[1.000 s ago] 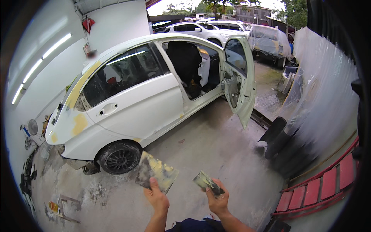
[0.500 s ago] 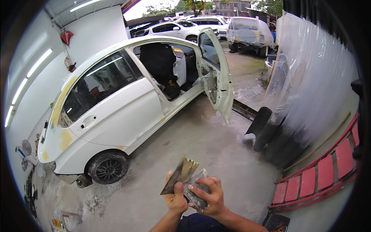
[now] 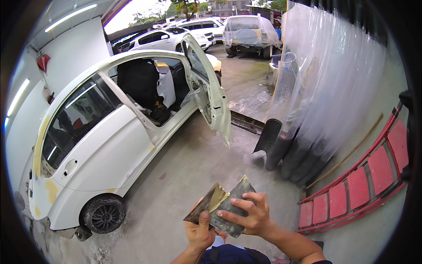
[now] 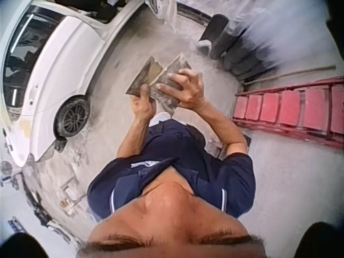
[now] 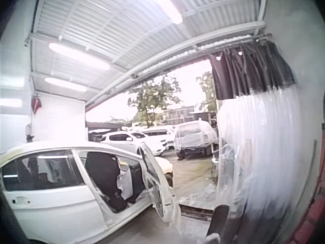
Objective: The person mixes body filler on a metal spreader and applies it to the car's roof and door frame using a putty knife. The person spreads the filler evenly across the surface.
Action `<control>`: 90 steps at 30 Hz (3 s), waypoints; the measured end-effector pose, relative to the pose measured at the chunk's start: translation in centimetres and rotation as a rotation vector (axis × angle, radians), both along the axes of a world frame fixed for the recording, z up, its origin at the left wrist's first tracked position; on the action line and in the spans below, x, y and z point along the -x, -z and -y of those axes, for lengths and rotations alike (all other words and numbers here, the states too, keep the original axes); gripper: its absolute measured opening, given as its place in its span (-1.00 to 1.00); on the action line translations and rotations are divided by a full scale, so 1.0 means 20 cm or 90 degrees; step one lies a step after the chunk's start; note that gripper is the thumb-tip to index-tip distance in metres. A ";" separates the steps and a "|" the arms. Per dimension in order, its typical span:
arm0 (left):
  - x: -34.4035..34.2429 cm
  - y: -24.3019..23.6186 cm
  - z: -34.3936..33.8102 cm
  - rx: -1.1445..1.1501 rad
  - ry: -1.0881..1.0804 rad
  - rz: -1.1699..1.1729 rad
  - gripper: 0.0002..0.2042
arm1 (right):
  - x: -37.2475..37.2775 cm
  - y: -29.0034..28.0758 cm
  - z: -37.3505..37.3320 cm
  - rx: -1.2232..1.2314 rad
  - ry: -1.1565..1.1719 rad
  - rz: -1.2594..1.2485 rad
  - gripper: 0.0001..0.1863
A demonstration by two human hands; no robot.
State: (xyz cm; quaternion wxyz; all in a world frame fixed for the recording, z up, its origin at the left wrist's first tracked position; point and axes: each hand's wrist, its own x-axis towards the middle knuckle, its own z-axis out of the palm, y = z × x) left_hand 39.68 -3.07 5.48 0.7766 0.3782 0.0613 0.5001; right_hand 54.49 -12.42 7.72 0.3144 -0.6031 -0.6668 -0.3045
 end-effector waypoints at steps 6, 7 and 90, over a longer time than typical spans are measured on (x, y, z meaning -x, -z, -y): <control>-0.34 0.05 -0.31 0.006 0.098 -0.135 -0.63 | -0.47 -0.13 -0.26 0.080 -0.014 0.139 -0.53; -0.41 0.06 -0.38 0.007 0.114 -0.155 -0.63 | -0.56 -0.16 -0.32 0.098 -0.021 0.165 -0.52; -1.55 0.05 -0.43 0.391 0.090 0.236 -0.47 | -1.71 -0.11 -0.58 0.210 -0.744 -0.161 -0.54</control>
